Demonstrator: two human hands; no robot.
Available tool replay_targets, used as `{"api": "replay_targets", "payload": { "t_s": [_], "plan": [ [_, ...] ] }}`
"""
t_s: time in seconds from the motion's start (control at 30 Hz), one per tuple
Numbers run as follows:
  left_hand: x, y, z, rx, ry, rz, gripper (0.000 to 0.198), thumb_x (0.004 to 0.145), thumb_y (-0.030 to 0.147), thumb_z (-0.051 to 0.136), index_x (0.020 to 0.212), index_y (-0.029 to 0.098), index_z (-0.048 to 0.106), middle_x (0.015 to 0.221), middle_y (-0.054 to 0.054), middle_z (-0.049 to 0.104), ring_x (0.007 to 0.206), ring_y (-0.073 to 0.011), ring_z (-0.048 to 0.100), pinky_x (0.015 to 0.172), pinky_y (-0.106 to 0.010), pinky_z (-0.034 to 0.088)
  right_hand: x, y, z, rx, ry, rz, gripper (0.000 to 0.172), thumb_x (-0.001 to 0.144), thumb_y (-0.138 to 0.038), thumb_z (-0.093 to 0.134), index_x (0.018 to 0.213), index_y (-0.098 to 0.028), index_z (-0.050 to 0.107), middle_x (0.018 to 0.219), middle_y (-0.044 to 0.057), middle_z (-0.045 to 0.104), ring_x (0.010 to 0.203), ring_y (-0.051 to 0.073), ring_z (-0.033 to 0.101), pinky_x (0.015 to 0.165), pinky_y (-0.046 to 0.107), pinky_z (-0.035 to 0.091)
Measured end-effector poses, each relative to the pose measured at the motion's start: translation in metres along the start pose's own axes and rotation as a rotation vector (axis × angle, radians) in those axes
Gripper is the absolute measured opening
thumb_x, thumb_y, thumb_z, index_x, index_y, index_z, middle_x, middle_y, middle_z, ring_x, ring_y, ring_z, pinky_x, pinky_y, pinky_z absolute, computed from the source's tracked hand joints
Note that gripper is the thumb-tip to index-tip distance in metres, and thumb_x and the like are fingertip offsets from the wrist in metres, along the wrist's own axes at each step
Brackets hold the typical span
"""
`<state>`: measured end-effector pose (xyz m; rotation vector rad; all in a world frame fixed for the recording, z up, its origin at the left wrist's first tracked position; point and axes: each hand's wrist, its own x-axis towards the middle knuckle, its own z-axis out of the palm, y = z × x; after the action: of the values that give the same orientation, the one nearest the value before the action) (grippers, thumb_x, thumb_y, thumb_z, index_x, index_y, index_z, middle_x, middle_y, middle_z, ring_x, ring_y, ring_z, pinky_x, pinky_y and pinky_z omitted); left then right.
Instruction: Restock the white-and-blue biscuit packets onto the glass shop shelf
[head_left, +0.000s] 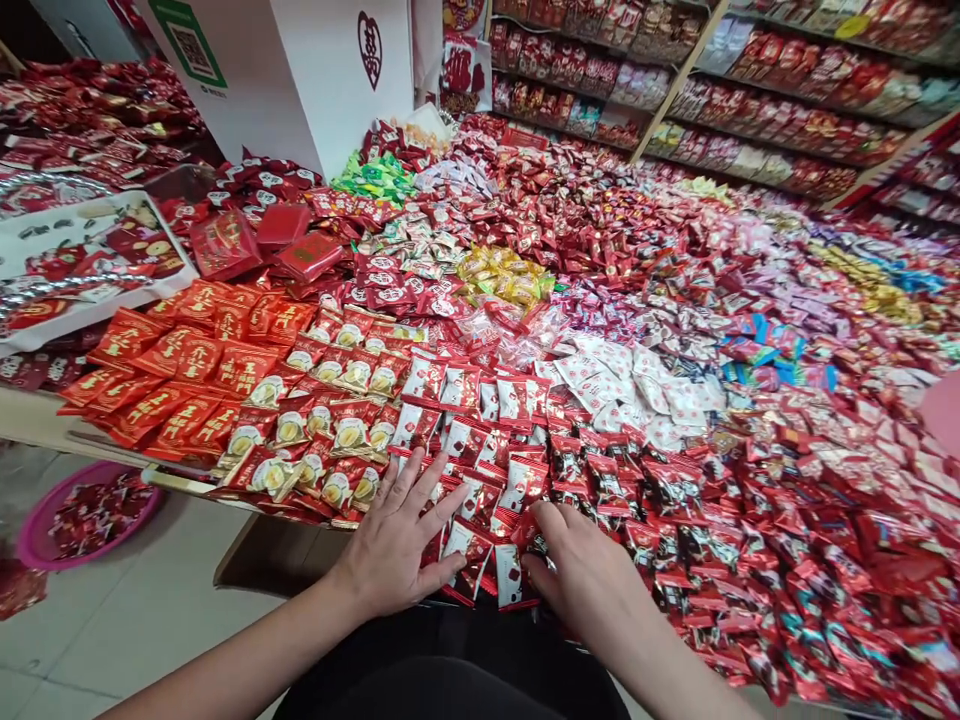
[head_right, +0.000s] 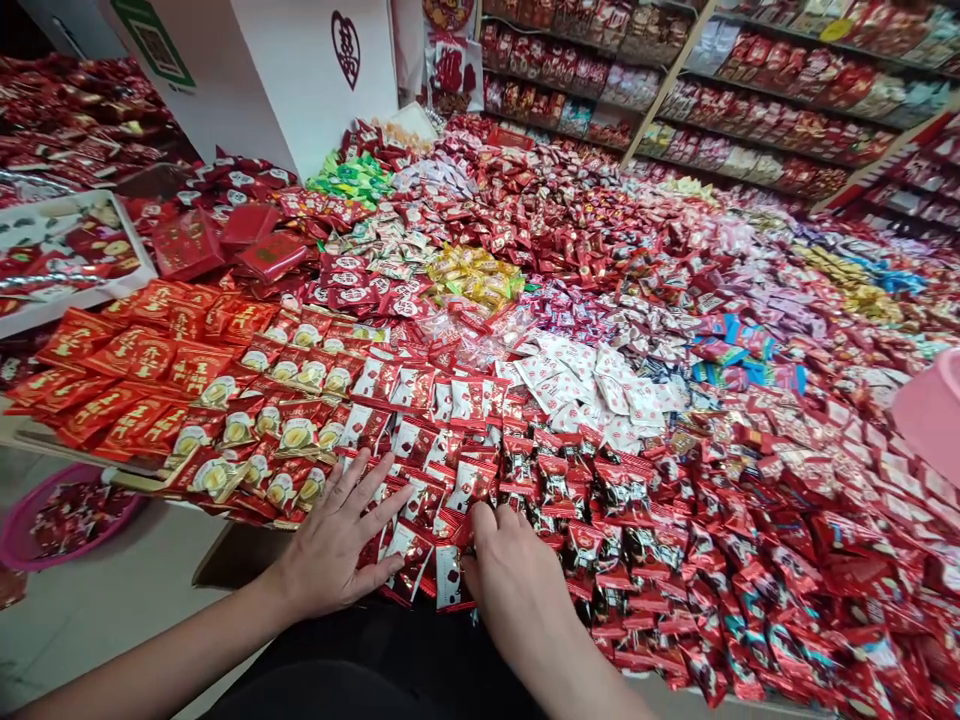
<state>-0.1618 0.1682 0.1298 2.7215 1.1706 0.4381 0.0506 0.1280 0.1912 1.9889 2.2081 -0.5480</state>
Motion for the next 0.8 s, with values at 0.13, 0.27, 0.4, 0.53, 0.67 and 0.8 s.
{"api": "replay_targets", "payload": {
  "t_s": [0.13,0.27,0.4,0.53,0.67,0.8],
  "plan": [
    [0.0,-0.002,0.002,0.018,-0.021,0.006,0.061,0.078,0.048,0.048,0.133,0.028,0.031,0.147,-0.007,0.012,0.13,-0.0372,0.013,0.102,-0.055,0.016,-0.003,0.005,-0.015,0.278,0.073,0.007,0.017,0.076,-0.023,0.049,0.092,-0.021,0.044,0.084,0.004,0.06,0.075,0.02,0.059,0.06,0.03,0.046],
    [0.0,-0.002,0.001,0.007,-0.025,0.004,0.061,0.078,0.049,0.048,0.133,0.028,0.032,0.146,-0.006,0.013,0.13,-0.0372,0.013,0.102,-0.055,0.017,-0.002,0.04,-0.039,0.302,0.301,0.233,0.021,0.076,-0.039,0.049,0.087,-0.022,0.045,0.076,0.005,0.062,0.053,0.015,0.055,0.049,0.028,0.04],
    [0.0,-0.001,0.0,-0.006,-0.023,-0.005,0.061,0.077,0.049,0.048,0.132,0.027,0.033,0.146,-0.006,0.014,0.13,-0.0371,0.015,0.102,-0.056,0.017,0.009,0.083,-0.044,0.025,0.34,0.445,0.027,0.075,-0.047,0.046,0.076,-0.021,0.046,0.068,0.008,0.062,0.056,0.023,0.058,0.046,0.031,0.038],
    [-0.001,0.001,0.0,-0.006,-0.044,-0.012,0.06,0.078,0.05,0.046,0.132,0.027,0.033,0.146,-0.008,0.013,0.13,-0.037,0.011,0.101,-0.056,0.017,0.009,0.087,-0.031,-0.052,0.362,0.419,0.032,0.078,-0.052,0.042,0.078,-0.02,0.049,0.074,0.01,0.06,0.068,0.026,0.06,0.051,0.033,0.042],
    [-0.001,0.002,0.001,-0.008,-0.065,-0.017,0.063,0.078,0.051,0.045,0.134,0.027,0.03,0.146,-0.009,0.011,0.131,-0.037,0.009,0.102,-0.055,0.014,-0.005,0.056,-0.013,-0.008,0.318,0.133,0.027,0.083,-0.042,0.041,0.093,-0.02,0.052,0.092,0.01,0.058,0.074,0.022,0.06,0.057,0.033,0.047],
    [-0.002,0.002,0.0,-0.015,-0.062,-0.018,0.065,0.076,0.053,0.046,0.134,0.028,0.029,0.147,-0.008,0.009,0.13,-0.0388,0.008,0.102,-0.056,0.011,-0.015,0.023,0.007,0.032,0.089,-0.27,0.03,0.078,-0.029,0.054,0.107,-0.022,0.05,0.104,0.009,0.054,0.085,0.021,0.059,0.061,0.031,0.053]
  ]
}}
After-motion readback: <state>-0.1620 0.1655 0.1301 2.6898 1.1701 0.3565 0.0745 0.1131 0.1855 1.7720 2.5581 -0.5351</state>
